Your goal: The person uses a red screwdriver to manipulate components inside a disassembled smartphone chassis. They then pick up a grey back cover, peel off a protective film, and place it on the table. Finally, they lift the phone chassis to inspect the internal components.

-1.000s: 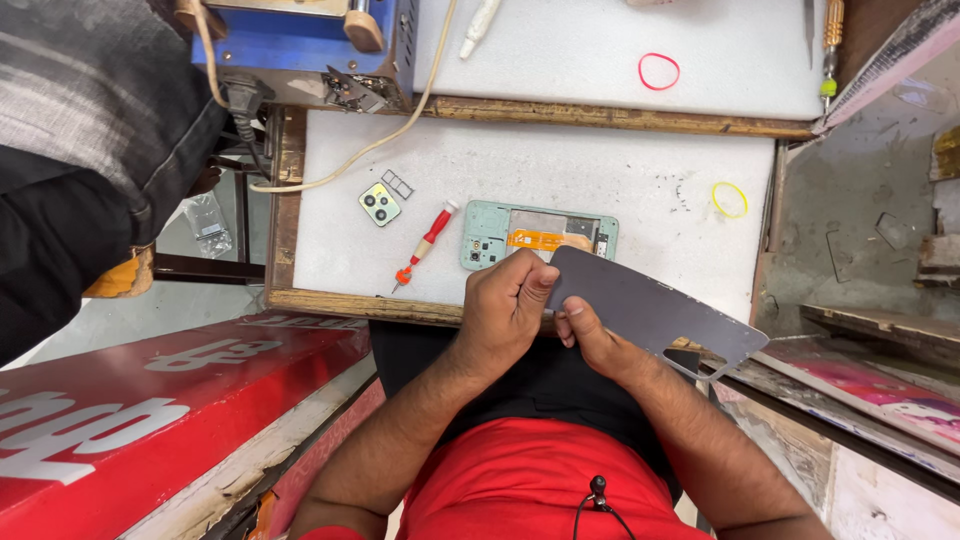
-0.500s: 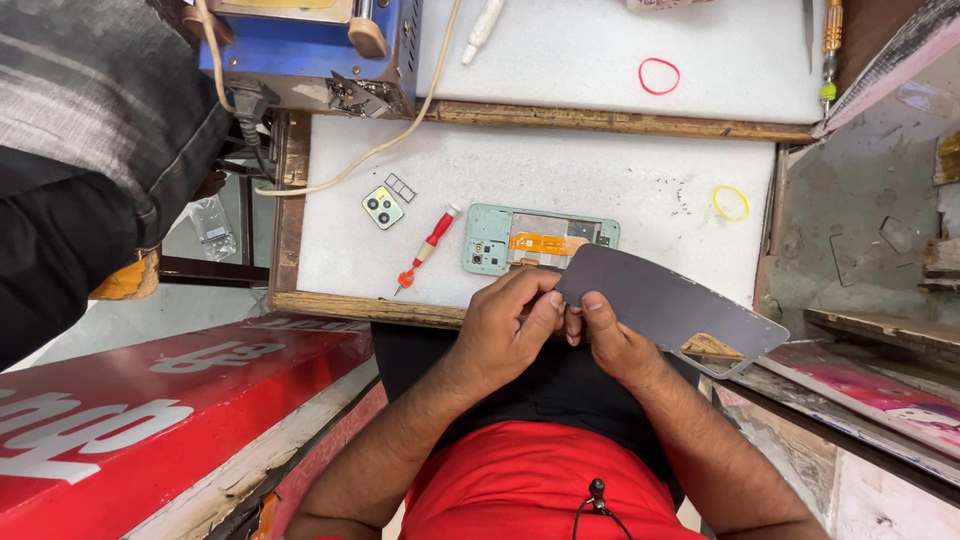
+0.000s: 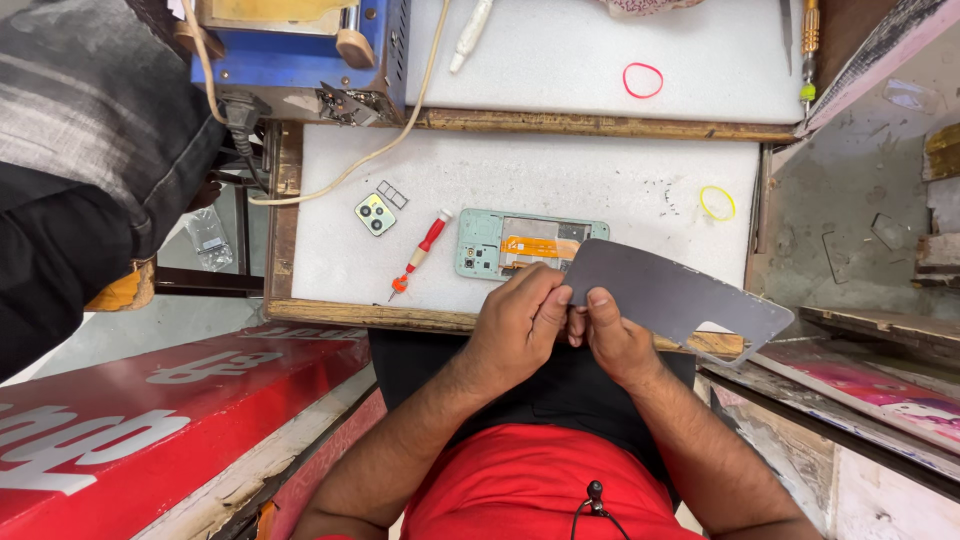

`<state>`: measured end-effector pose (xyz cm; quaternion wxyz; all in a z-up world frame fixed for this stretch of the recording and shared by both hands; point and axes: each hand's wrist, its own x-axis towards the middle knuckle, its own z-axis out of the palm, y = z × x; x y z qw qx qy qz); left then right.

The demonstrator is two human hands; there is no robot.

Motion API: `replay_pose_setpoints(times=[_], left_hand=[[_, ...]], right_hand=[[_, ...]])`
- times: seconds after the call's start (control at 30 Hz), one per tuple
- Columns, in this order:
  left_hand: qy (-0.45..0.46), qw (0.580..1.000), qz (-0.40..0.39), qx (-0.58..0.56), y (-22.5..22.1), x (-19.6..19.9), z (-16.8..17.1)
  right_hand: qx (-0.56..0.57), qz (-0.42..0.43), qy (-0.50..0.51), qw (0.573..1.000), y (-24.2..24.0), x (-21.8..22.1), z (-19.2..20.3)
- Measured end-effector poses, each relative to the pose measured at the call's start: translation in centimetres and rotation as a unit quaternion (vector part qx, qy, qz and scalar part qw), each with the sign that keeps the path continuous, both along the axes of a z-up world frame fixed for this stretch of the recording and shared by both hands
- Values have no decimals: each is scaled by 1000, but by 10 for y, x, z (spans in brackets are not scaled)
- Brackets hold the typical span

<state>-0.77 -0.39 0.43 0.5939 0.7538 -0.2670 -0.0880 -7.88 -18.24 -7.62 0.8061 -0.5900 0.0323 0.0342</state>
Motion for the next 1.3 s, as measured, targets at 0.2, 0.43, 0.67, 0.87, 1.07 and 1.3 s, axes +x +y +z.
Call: replay_pose_setpoints(times=[0.2,0.43,0.67,0.87,1.07,1.3], left_hand=[[94,993,-47,-53,9,3,8],[4,1000,5,-28,4,8,-2],[-15,998,17,52,-1,15,4],[54,998,-17,-31,4,-1,15],[-20,993,-63,97,29,-21,24],[57,998,32,-24,28,-20,24]], right_hand=[[-45,-18,25,999,1,3,4],[-196,11,-66,978,7,11,29],[-156,17,-47,986,8,5,13],[-23,-33,11,999,2,0,-2],[9,-15,-9,1000,-8,-4,-1],[-81,20,-38,996,0,-4,15]])
